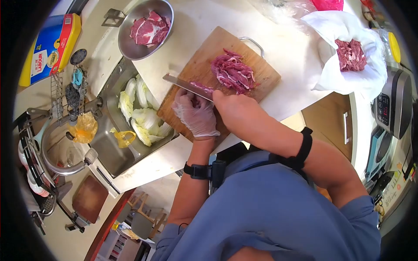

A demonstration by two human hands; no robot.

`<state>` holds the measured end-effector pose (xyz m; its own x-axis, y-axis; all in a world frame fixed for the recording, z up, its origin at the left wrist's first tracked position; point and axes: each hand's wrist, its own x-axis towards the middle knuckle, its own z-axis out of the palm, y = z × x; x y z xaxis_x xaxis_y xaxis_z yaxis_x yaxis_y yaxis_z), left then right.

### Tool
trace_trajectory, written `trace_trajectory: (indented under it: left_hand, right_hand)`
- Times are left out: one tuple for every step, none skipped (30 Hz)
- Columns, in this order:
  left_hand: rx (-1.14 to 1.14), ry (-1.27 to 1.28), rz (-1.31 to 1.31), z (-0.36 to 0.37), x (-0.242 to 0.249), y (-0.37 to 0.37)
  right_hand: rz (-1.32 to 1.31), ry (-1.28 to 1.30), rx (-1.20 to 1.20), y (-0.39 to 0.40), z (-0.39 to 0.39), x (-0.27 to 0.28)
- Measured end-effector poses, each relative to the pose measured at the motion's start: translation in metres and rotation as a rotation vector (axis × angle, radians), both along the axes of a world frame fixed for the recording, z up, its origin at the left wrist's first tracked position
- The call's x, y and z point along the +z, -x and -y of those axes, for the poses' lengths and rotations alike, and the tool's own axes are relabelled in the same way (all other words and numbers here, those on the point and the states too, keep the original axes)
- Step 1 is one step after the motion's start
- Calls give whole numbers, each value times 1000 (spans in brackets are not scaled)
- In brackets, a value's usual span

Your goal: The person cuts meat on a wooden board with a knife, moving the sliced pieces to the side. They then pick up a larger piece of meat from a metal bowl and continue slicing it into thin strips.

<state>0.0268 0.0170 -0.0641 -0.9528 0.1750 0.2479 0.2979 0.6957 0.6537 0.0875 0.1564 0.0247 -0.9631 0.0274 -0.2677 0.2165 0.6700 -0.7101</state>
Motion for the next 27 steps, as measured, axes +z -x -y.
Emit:
trace_trajectory:
  left_hand:
    - [-9,12,-35,1,-3,0]
    - [-16,24,-69,2,-7,0]
    - [-18,26,-65,2,-6,2]
    - [-29,35,-96,2,-7,3]
    - [-40,44,-124,1,-7,1]
    - [-43,48,-114,1,-6,-1]
    - [-39,23,-88,2,-4,0]
    - [-38,-3,-68,2,-1,2]
    - [-35,2,-75,2,-2,4]
    - [-39,-2,-83,2,-4,6]
    - [-32,12,-101,4,-7,5]
    - [-24,27,-113,5,-9,3]
    - [-22,25,-106,3,-8,3]
    - [-35,49,-141,2,-6,4]
    - [-48,77,-172,3,-4,3]
    - [-43,85,-161,4,-3,0]
    - [-36,30,-106,3,-1,-1]
    - [-30,-30,-65,1,1,3]
    - [-60,-43,-70,4,-4,5]
    - [-63,-43,-80,9,-8,6]
    - [-89,1,-103,9,-5,5]
    - [-116,45,-126,8,-3,5]
    - [-116,39,-138,6,-2,6]
    - [-100,42,-163,6,-2,6]
    - [-86,47,-181,6,-2,5]
    - [-84,46,-181,5,-2,5]
    - [-76,46,-197,4,-1,4]
  right_hand:
    - [41,18,-13,-10,-5,6]
    - [82,36,-24,-18,-8,10]
    - [87,37,-27,-23,-10,11]
    - [158,27,-22,-29,-12,12]
    - [232,15,-17,-34,-13,12]
    - [242,20,-19,-27,-8,5]
    - [105,46,-28,-8,1,-7]
    - [-39,70,-40,5,7,-14]
    - [-48,71,-44,9,9,-14]
    - [-48,48,-45,12,9,-15]
    - [-36,27,-50,10,9,-16]
    - [-25,25,-55,-1,6,-11]
    - [72,8,-58,-18,-1,-1]
    - [171,-5,-60,-27,-4,4]
    - [184,1,-54,-23,-1,2]
    - [139,25,-65,-15,3,0]
    - [87,48,-81,-6,6,-2]
    - [76,48,-82,6,8,-6]
    - [7,48,-66,18,12,-11]
    - [-58,45,-51,23,14,-14]
    - [-64,40,-56,18,13,-13]
    - [-3,41,-76,9,11,-11]
    - [51,43,-91,2,7,-8]
    - [43,42,-89,-10,4,-3]
    - [127,6,-75,-28,-1,4]
    - [213,-32,-60,-39,-9,9]
    - [215,-31,-61,-42,-16,12]
